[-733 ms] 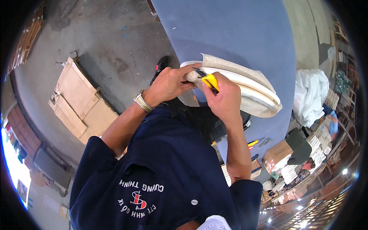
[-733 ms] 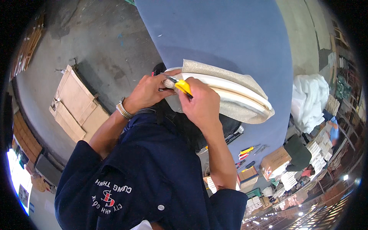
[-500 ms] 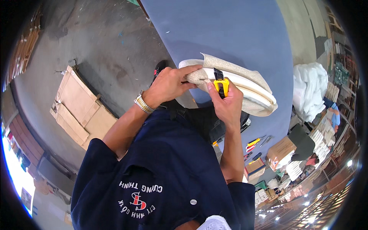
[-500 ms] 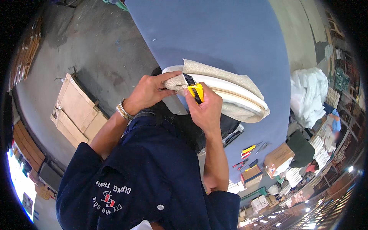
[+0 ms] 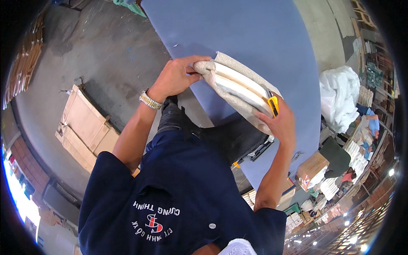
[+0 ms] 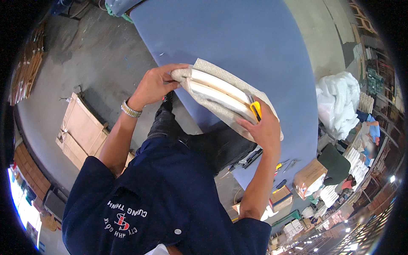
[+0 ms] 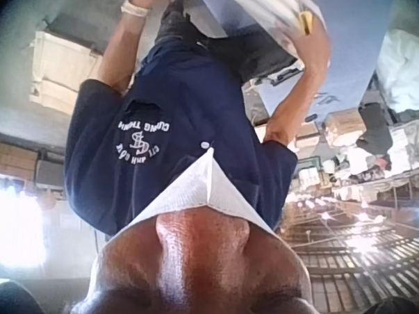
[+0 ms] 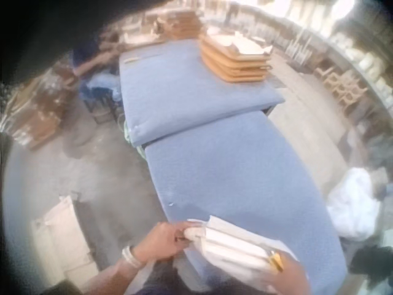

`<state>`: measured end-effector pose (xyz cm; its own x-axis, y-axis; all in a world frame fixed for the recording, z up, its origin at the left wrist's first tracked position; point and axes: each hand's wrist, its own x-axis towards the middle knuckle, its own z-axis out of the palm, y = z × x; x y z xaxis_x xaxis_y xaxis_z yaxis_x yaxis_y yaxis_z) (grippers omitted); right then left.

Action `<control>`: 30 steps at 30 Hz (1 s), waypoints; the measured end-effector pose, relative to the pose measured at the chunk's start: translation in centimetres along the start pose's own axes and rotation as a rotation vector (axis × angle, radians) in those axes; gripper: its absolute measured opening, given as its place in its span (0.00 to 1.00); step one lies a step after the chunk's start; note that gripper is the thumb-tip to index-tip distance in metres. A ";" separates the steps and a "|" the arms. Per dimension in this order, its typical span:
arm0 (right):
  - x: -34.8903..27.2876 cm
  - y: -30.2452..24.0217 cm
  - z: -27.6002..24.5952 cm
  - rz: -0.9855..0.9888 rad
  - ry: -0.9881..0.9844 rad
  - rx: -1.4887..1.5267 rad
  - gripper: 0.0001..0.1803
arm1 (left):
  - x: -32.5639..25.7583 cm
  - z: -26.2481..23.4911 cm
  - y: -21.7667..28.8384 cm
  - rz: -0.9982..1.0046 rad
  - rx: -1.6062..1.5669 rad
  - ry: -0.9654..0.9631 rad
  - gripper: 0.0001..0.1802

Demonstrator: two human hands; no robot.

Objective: The person folds a white fabric cover over a curved wooden frame, trims excess fabric with a utility knife, and secures the fabric using a staple gun. The person repeats this process on multiple sections of the frame.

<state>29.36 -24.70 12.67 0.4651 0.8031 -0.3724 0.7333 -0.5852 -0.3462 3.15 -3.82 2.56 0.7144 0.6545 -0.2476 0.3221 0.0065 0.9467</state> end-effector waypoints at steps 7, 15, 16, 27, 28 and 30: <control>2.7 1.5 1.8 0.023 0.162 -0.197 0.31 | -2.8 9.0 -0.5 -0.368 -0.810 0.072 0.54; 0.3 -3.9 -4.2 -0.024 0.307 -0.022 0.21 | 4.1 14.5 5.1 0.198 -0.789 0.129 0.41; -0.4 -4.8 -5.6 0.008 0.317 0.048 0.21 | 4.6 14.6 5.9 0.315 -0.738 0.166 0.44; -6.1 -4.4 -0.3 0.259 0.445 0.597 0.34 | 3.7 15.8 8.5 -0.178 -1.018 -0.499 0.37; -6.6 -3.3 1.1 0.287 0.471 0.622 0.33 | 3.4 16.4 8.4 -0.285 -1.061 -0.574 0.38; -7.6 -2.2 3.6 0.501 0.479 0.910 0.31 | 3.5 18.2 5.8 -0.465 -1.019 -0.639 0.38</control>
<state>22.45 -29.97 13.16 0.8884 0.3024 -0.3455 -0.1283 -0.5590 -0.8192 18.79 -15.25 3.49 0.9236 -0.0391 -0.3814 0.2050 0.8911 0.4050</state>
